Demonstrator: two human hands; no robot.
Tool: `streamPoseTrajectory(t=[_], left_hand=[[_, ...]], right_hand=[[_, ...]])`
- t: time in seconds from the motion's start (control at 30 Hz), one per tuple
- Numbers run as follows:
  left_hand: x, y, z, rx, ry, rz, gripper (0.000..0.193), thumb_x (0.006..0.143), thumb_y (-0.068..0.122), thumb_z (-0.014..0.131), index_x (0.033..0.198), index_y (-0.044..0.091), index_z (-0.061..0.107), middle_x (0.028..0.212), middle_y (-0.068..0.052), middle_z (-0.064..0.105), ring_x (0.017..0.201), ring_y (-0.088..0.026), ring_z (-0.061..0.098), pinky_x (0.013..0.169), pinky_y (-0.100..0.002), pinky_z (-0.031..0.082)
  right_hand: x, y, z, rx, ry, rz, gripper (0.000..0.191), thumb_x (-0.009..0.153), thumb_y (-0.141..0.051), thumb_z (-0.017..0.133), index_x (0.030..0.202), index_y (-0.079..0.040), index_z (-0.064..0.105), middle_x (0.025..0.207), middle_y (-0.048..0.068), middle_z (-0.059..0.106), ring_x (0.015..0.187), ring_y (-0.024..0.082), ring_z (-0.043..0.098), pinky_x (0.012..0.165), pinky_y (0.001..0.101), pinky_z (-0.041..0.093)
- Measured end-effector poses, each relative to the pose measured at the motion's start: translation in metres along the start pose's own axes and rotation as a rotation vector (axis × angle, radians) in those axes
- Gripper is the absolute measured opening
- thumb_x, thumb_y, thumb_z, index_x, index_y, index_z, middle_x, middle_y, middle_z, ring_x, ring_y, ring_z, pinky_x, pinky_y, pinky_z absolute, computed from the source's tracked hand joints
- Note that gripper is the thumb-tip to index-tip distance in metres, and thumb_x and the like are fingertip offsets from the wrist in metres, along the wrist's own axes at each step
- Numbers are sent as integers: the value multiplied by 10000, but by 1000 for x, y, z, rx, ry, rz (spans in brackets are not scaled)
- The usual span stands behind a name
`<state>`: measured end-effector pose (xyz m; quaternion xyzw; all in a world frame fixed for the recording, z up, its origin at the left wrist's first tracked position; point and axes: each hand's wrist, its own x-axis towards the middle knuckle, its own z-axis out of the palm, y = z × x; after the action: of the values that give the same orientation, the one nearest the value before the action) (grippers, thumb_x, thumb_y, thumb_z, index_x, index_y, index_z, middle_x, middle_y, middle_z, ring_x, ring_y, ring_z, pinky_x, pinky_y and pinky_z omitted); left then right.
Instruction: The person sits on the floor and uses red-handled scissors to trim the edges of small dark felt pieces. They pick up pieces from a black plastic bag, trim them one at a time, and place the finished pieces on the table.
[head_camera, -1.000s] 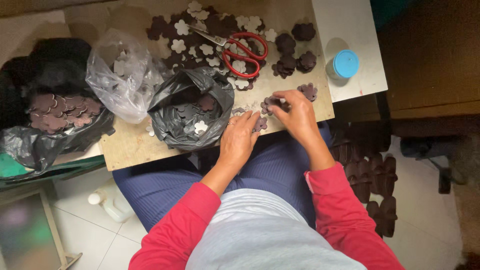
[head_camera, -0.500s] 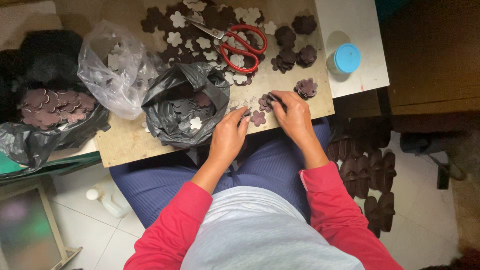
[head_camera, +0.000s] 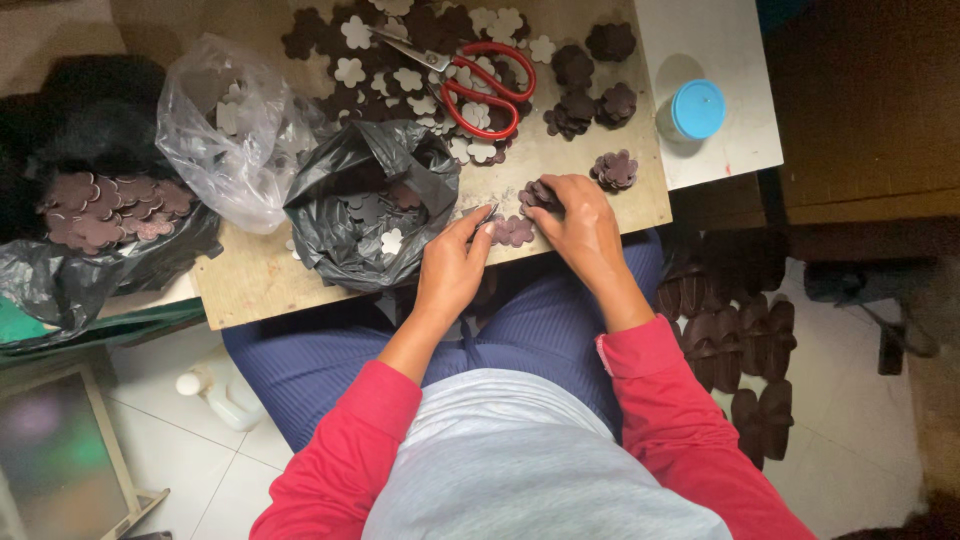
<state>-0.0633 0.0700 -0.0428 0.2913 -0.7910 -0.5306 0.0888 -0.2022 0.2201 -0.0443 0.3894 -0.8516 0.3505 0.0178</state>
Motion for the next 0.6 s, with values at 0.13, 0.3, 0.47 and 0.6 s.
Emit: streamPoseTrajectory(t=[0.13,0.3,0.47,0.6], left_hand=[[1,0,-2,-61,32,65,362,999,274,612,1295,78,684,1112,-202,746,953,-265,751,836,-347,554],[1,4,-6,-39,-58,-186,396,1005,309,593,1353,135,668,1013,-204,774,853,-302,724,831,-353,558],[-4,4,-2,-9,-26,153,451,905,236,721,1313,55,659,1245,-193,711,1106,-309,711,953,-361,539],[-7,0,1,21,-36,232,496,864,171,751,1322,21,640,1313,-198,681,1200,-343,668,1015,-375,517]], right_hand=[[4,-7,1,-83,58,17,426,822,-137,830,1201,-23,673,1107,167,675,1038,373,641,904,432,518],[-6,-17,-4,-87,153,-6,402,835,-121,808,1205,-36,676,1145,170,676,1052,373,639,881,425,516],[-22,-17,3,57,43,52,279,939,-74,714,1218,-68,706,1107,133,690,1049,335,666,929,403,532],[-26,-21,13,38,35,65,252,966,-143,749,1202,-67,705,1156,121,701,1092,333,657,957,408,523]])
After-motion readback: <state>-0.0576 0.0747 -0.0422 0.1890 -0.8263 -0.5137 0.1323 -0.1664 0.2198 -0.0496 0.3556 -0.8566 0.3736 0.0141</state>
